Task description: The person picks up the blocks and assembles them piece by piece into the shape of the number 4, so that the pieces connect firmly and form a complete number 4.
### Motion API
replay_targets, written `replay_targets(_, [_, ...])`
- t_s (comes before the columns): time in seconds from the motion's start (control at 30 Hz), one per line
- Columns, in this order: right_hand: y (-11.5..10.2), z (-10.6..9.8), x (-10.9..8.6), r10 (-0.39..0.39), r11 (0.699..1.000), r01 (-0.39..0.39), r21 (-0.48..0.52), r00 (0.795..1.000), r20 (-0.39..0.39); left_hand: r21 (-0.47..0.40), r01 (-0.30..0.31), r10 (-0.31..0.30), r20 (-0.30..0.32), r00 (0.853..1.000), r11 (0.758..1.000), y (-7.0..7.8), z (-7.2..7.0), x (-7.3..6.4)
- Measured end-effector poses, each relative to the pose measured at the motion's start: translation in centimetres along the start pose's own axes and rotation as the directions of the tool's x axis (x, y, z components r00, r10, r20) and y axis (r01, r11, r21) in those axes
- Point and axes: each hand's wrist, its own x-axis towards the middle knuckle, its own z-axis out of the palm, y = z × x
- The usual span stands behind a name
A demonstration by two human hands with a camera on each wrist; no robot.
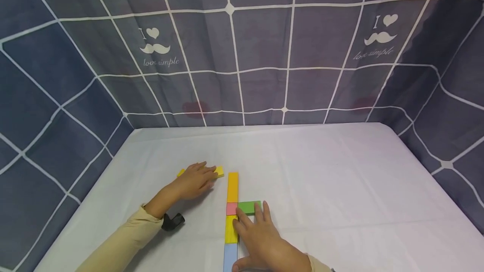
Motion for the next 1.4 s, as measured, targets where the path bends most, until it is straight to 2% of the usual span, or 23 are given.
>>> replay_targets(0.17, [0.0, 0.0, 0.1, -0.006, 1.000, 0.007, 0.011, 1.000, -0.005, -0.024, -0.009, 0.008, -0.042, 0.999, 1.000, 0.2, 0.6, -1.4])
replay_targets(0.3, [0.0, 0.0, 0.0, -0.014, 1.000, 0.015, 0.028, 0.999, -0.029, -0.008, -0.045, 0.044, -0.084, 0.996, 0.999, 0.6, 1.0, -2.7])
replay_targets(0.37, [0.0, 0.0, 0.0, -0.012, 0.999, 0.013, 0.032, 0.999, -0.030, 0.009, -0.063, 0.063, -0.092, 0.994, 0.998, 1.0, 1.2, -3.4])
replay_targets(0.57, [0.2, 0.0, -0.1, -0.006, 0.999, 0.007, 0.037, 0.999, -0.032, -0.012, -0.083, 0.081, -0.096, 0.992, 0.997, 2.1, 1.6, -4.8])
replay_targets(0.67, [0.2, 0.0, 0.0, 0.001, 0.999, 0.000, 0.044, 1.000, -0.020, -0.009, -0.091, 0.090, -0.093, 0.992, 0.996, 2.5, 1.8, -5.4])
replay_targets(0.8, [0.2, 0.1, 0.1, 0.003, 0.999, -0.003, 0.041, 1.000, -0.008, 0.048, -0.104, 0.108, -0.081, 0.991, 0.993, 2.9, 1.9, -6.0])
replay_targets(0.97, [0.1, 0.3, 0.0, -0.017, 1.000, 0.018, 0.013, 0.999, -0.041, 0.115, -0.122, 0.129, -0.050, 0.990, 0.986, 3.3, 2.0, -6.7])
replay_targets(1.2, [0.3, 0.4, 0.1, -0.015, 1.000, 0.016, 0.005, 0.999, -0.047, 0.055, -0.120, 0.119, 0.022, 0.993, 0.991, 3.7, 2.1, -7.7])
replay_targets(1.4, [0.4, 0.3, 0.5, 0.000, 0.999, 0.000, 0.045, 1.000, 0.009, 0.091, -0.107, 0.104, 0.038, 0.994, 0.990, 3.8, 2.3, -7.9])
